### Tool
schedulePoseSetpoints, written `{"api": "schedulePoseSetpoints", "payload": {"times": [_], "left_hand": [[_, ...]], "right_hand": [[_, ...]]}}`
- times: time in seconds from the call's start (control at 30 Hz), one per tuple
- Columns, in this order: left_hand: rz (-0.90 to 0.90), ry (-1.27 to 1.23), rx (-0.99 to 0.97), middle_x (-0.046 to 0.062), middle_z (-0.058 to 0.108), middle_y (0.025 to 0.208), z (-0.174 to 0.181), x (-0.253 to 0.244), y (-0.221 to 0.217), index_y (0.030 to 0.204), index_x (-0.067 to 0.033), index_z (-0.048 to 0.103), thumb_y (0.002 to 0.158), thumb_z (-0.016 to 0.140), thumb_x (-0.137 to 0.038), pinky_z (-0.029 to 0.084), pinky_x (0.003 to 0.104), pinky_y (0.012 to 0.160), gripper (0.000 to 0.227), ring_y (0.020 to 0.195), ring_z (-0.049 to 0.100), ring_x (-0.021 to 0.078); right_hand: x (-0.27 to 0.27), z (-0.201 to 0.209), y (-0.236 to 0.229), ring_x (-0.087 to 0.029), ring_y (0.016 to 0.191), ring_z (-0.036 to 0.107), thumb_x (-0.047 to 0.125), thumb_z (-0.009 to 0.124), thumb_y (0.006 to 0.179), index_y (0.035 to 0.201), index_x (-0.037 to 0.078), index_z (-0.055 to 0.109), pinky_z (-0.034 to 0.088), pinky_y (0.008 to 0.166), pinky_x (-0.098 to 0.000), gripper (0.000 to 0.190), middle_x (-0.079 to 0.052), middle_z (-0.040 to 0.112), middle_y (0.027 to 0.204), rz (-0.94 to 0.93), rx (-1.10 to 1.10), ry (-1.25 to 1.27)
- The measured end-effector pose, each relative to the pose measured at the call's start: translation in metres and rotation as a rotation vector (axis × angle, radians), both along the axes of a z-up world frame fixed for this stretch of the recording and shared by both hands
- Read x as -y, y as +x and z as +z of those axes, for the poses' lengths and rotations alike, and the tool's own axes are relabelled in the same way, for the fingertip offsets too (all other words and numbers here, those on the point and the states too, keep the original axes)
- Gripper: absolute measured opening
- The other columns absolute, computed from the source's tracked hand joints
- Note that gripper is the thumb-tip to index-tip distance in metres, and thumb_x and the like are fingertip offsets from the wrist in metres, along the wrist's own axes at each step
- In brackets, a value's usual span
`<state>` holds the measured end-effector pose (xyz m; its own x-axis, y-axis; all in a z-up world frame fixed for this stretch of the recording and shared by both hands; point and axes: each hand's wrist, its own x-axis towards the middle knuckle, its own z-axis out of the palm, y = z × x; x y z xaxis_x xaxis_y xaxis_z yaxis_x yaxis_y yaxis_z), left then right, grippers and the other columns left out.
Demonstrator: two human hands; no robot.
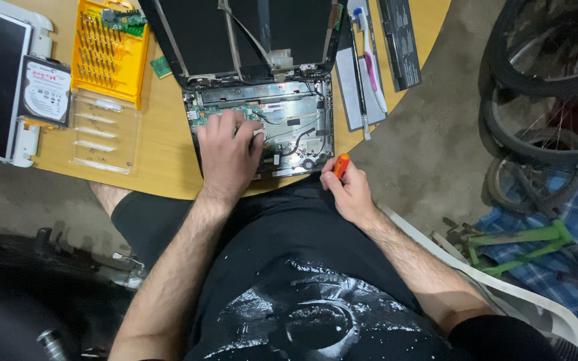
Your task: The person uses a screwdriver to remove screws from a disassembled laptop motherboard. They then remove a small green circuit board, inspect it, and reinsert it into the motherboard, securing it with screws.
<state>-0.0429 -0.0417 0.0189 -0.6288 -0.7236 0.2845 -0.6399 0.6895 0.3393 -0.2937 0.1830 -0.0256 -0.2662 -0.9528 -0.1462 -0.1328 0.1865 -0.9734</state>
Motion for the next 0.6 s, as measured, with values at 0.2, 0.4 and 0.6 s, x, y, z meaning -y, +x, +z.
{"api": "schedulePoseSetpoints", "payload": {"times": [0.2,0.4,0.6], "left_hand": [[-0.048,-0.051,0.008,-0.002,0.054,0.110,-0.012,-0.003,-0.012,0.103,-0.0287,0.078,0.100,0.102,-0.038,0.045,0.046,0.086,0.026,0.100,0.062,0.0263],[-0.055,-0.123,0.089,0.000,0.055,0.101,-0.006,-0.001,-0.035,0.092,-0.0243,0.081,0.092,0.105,-0.039,0.041,0.047,0.084,0.028,0.094,0.061,0.0262],[-0.156,-0.225,0.091,0.007,0.053,0.105,-0.031,-0.009,-0.038,0.092,-0.0148,0.071,0.109,0.086,-0.018,0.040,0.047,0.084,0.023,0.096,0.057,0.0329]], "right_hand": [[0.015,0.008,-0.006,-0.027,0.080,0.072,0.012,0.063,0.125,0.108,0.004,0.081,0.058,0.085,-0.0421,0.027,-0.013,0.078,0.086,-0.063,-0.116,-0.031],[0.041,0.024,-0.023,-0.025,0.079,0.071,0.019,0.058,0.131,0.115,0.004,0.081,0.059,0.084,-0.0424,0.031,-0.017,0.077,0.092,-0.175,-0.141,-0.079],[0.065,0.039,-0.015,-0.022,0.061,0.076,0.016,0.046,0.134,0.125,0.002,0.062,0.064,0.065,-0.0341,0.023,-0.021,0.081,0.094,-0.274,0.107,-0.064]]}}
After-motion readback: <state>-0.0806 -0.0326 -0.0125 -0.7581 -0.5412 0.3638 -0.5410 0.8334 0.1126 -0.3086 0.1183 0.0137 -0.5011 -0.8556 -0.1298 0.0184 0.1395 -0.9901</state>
